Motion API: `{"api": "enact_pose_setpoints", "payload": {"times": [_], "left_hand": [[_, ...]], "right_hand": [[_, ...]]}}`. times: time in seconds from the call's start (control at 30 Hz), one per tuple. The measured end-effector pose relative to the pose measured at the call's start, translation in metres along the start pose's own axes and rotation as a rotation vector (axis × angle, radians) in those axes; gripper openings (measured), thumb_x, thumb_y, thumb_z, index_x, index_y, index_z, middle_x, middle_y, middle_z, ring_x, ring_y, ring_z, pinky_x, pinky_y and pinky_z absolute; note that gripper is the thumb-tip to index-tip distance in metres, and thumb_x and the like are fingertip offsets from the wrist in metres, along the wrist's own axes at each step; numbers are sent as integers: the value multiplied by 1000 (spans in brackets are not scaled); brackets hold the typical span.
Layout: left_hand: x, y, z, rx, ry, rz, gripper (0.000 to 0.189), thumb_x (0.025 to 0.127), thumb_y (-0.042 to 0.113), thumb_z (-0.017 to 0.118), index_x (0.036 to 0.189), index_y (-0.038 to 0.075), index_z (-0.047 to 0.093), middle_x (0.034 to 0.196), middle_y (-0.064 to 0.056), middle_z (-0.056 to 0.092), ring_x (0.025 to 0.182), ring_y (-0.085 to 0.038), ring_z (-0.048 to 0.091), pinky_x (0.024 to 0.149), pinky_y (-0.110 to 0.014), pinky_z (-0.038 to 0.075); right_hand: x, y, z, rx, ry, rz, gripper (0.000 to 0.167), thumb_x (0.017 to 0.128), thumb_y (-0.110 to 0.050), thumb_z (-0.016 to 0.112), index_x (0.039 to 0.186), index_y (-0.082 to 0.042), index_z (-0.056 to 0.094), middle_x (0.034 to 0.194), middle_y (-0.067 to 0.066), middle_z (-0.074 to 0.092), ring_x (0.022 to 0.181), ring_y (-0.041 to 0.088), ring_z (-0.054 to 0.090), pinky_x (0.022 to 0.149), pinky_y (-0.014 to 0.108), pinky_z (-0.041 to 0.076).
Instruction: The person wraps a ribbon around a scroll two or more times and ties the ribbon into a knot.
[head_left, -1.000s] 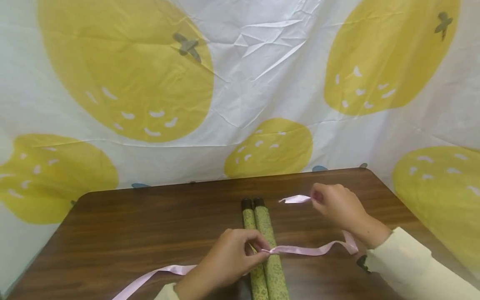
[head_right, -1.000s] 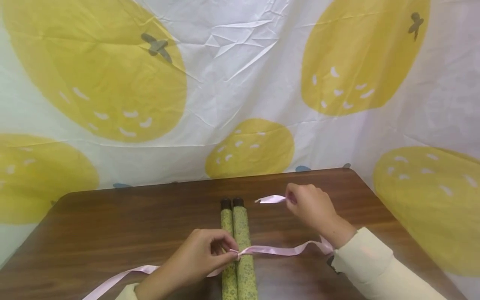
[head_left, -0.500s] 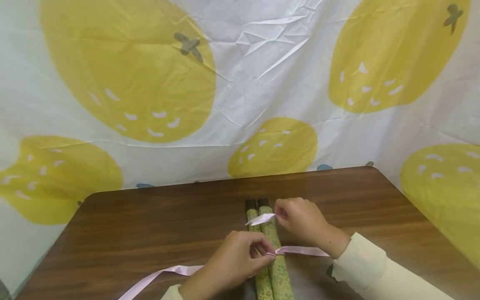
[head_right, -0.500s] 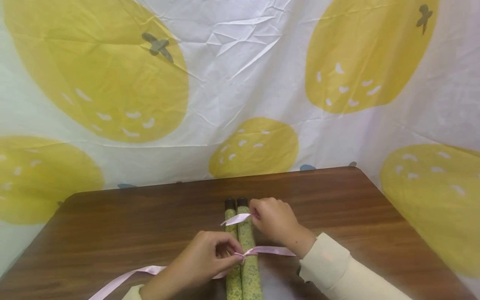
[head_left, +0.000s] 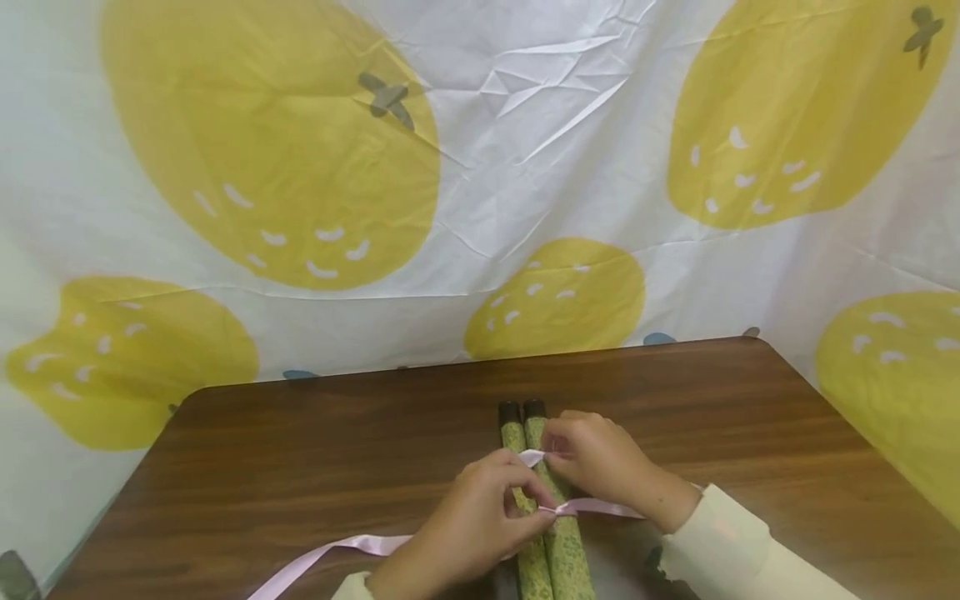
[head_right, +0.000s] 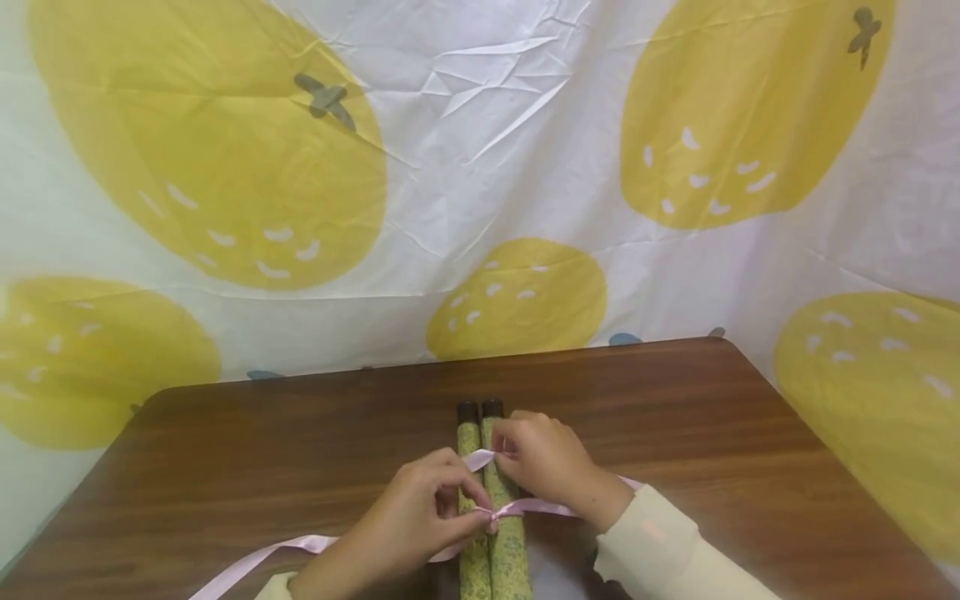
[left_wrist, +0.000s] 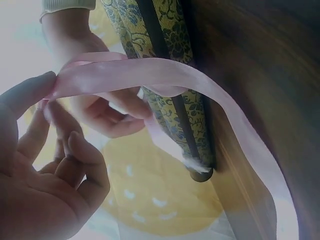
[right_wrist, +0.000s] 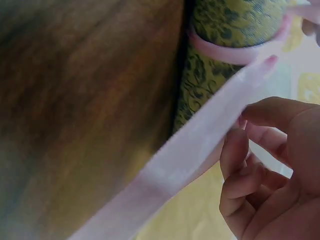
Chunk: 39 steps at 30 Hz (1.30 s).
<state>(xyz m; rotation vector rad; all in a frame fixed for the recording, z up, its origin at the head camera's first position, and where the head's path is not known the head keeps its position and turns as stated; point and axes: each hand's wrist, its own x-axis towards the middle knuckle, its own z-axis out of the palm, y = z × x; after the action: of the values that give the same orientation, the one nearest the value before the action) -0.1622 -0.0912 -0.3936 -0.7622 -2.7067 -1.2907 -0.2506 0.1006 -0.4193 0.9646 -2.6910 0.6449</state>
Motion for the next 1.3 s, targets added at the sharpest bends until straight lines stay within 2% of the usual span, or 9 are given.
{"api": "enact_pose_setpoints", "payload": {"times": [0.13, 0.23, 0.43, 0.63, 0.8, 0.9, 1.07, 1.2, 1.3], "left_hand": [[2, 0, 3, -26, 26, 8, 8, 82, 14, 81, 80, 20, 74, 78, 8, 59, 61, 2, 48, 58, -15, 43], [3, 1, 5, -52, 26, -7, 8, 83, 14, 80, 79, 19, 74, 74, 12, 58, 60, 3, 49, 54, -15, 44], [5, 1, 7, -78, 20, -35, 4, 85, 14, 77, 83, 15, 74, 76, 11, 62, 58, 3, 51, 53, -17, 47], [7, 1, 7, -92, 41, -44, 2, 87, 17, 77, 87, 17, 75, 73, 10, 68, 52, 3, 50, 47, -18, 45], [8, 2, 7, -84, 72, -48, 9, 85, 26, 80, 84, 20, 73, 73, 10, 70, 52, 3, 49, 46, -18, 43], [8, 2, 7, -84, 76, -47, 10, 84, 23, 80, 85, 21, 71, 74, 10, 70, 52, 3, 48, 47, -18, 43], [9, 1, 8, -64, 71, -53, 15, 85, 19, 80, 87, 22, 66, 77, 10, 71, 53, 4, 47, 48, -17, 42], [6, -3, 6, -69, 51, -67, 18, 85, 16, 79, 91, 20, 63, 82, 8, 69, 55, 3, 49, 50, -18, 45], [5, -10, 1, -62, 61, -78, 13, 88, 13, 76, 93, 16, 63, 82, 6, 68, 60, 1, 55, 55, -20, 50]], "right_hand": [[-5, 3, -8, 45, 43, -16, 7, 83, -12, 73, 87, -17, 69, 82, -9, 65, 76, 7, 64, 67, 22, 52], [-11, 1, -19, 118, 35, -4, 7, 86, -13, 73, 88, -18, 69, 78, -12, 64, 72, 3, 60, 66, 22, 52], [-30, -9, -39, 367, -67, -19, 12, 92, -17, 69, 81, -21, 65, 67, -14, 59, 55, 0, 50, 51, 21, 46], [-39, -17, -43, 572, -184, -87, 11, 95, -26, 69, 86, -21, 69, 69, -9, 63, 57, -1, 51, 50, 22, 47], [-39, -19, -40, 615, -231, -95, 12, 95, -33, 68, 89, -22, 71, 74, -5, 68, 62, -2, 53, 55, 22, 49], [-38, -18, -39, 633, -249, -97, 13, 96, -32, 67, 89, -21, 71, 77, -3, 70, 66, -1, 56, 58, 22, 51], [-34, -16, -41, 664, -290, -91, 13, 97, -28, 66, 90, -17, 71, 79, 0, 71, 64, 0, 58, 55, 23, 52], [-32, -15, -41, 627, -280, -106, 14, 97, -28, 65, 88, -18, 70, 75, 1, 70, 60, -2, 56, 53, 23, 51], [-32, -14, -40, 568, -251, -125, 15, 98, -25, 65, 85, -19, 70, 71, -1, 69, 58, -3, 53, 53, 22, 50]]}}
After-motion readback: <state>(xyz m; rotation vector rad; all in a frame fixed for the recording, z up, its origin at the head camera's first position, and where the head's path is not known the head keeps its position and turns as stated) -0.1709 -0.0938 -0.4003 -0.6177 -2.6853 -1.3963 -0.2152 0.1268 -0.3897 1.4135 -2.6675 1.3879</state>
